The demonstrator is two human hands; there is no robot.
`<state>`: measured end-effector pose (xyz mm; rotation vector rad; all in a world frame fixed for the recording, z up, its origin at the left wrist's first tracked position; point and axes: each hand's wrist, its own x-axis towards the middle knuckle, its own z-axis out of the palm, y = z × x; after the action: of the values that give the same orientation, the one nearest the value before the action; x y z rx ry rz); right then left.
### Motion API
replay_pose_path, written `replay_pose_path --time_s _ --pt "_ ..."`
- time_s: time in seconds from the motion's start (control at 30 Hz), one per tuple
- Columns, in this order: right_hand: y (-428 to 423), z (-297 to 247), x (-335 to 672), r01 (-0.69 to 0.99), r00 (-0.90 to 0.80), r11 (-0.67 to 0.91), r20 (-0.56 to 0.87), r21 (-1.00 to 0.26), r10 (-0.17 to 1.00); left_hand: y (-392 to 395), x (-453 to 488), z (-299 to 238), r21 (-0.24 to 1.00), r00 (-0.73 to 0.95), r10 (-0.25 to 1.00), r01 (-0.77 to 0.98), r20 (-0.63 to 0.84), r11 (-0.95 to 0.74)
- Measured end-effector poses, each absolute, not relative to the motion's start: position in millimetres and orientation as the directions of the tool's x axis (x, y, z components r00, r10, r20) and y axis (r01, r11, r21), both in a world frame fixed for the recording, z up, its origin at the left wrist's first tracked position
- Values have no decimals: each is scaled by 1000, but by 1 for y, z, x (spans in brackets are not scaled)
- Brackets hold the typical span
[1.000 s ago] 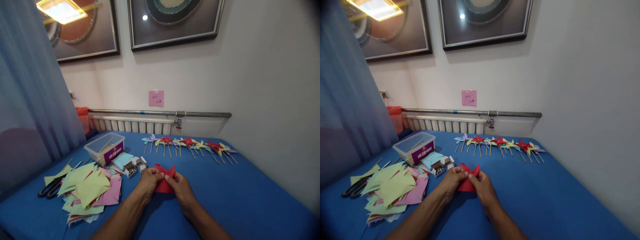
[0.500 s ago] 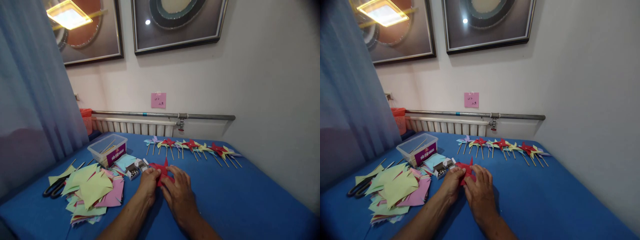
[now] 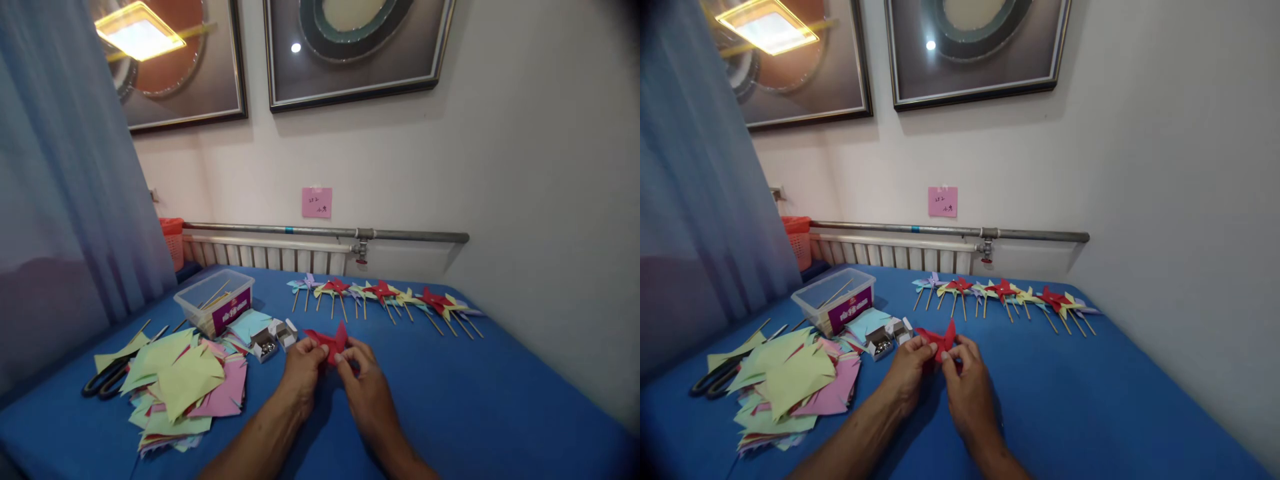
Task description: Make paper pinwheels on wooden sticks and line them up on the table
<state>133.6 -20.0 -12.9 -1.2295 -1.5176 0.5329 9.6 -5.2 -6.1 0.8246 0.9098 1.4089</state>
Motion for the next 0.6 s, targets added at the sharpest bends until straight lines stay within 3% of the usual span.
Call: replay_pose_path --time_s 0.2,0.43,0.6 --pt "-15 -11 134 266 109 242 279 -933 954 -6 10 -8 903 -39 998 -428 -53 31" --pt "0 -28 135 104 233 250 267 -963 935 -8 10 -6 901 -15 996 -429 -82 68" --pt "3 -27 137 -87 118 162 152 -983 981 -9 10 -5 900 7 996 -428 -89 83"
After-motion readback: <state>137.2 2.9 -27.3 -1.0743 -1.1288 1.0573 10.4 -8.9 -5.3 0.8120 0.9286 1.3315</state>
